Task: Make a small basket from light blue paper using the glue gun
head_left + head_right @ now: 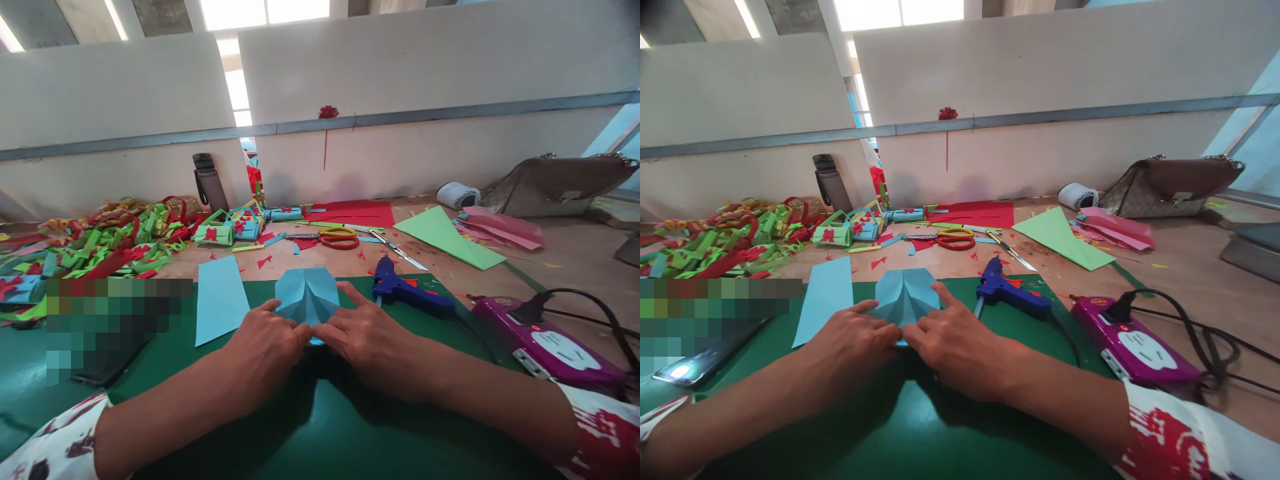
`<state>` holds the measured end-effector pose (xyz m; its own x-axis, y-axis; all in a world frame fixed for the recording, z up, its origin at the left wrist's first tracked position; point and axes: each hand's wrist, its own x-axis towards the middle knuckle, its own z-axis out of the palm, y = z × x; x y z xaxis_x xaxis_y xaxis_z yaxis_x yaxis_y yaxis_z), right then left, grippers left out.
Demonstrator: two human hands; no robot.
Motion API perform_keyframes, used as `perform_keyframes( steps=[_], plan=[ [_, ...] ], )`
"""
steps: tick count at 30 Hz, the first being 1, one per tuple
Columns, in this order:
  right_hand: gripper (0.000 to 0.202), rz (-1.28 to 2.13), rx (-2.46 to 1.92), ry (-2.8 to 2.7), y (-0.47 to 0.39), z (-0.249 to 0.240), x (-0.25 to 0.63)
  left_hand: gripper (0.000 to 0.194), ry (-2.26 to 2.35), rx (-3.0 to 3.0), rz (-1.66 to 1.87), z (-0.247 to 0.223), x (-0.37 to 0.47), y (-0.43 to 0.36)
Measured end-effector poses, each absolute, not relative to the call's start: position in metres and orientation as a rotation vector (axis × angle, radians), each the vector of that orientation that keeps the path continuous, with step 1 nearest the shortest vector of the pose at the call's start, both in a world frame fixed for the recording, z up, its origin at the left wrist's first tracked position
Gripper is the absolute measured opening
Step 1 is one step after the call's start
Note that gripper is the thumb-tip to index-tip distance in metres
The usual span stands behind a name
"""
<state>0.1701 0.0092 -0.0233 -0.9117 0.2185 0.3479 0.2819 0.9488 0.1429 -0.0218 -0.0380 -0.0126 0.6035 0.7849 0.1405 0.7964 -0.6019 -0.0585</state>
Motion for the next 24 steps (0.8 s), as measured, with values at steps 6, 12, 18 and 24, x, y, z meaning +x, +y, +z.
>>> perform_keyframes(
  steps=[6,12,18,24],
  plan=[
    [0.026,-0.282,-0.361,-2.686,0.011,-0.024,0.174,0.026,-1.699,-2.412,-1.319,0.019,-0.043,-0.036],
    [0.026,-0.269,-0.352,-2.603,0.011,-0.028,0.176,0.038,-2.335,-2.938,-1.648,0.013,-0.057,-0.018],
    [0.028,-0.183,-0.361,-2.670,0.004,-0.029,0.175,0.041,-2.840,-2.671,-1.945,-0.011,-0.044,-0.022],
    [0.032,-0.274,-0.417,-2.777,-0.006,-0.027,0.169,0.034,-2.843,-2.574,-2.445,-0.017,-0.038,-0.019]
  ],
)
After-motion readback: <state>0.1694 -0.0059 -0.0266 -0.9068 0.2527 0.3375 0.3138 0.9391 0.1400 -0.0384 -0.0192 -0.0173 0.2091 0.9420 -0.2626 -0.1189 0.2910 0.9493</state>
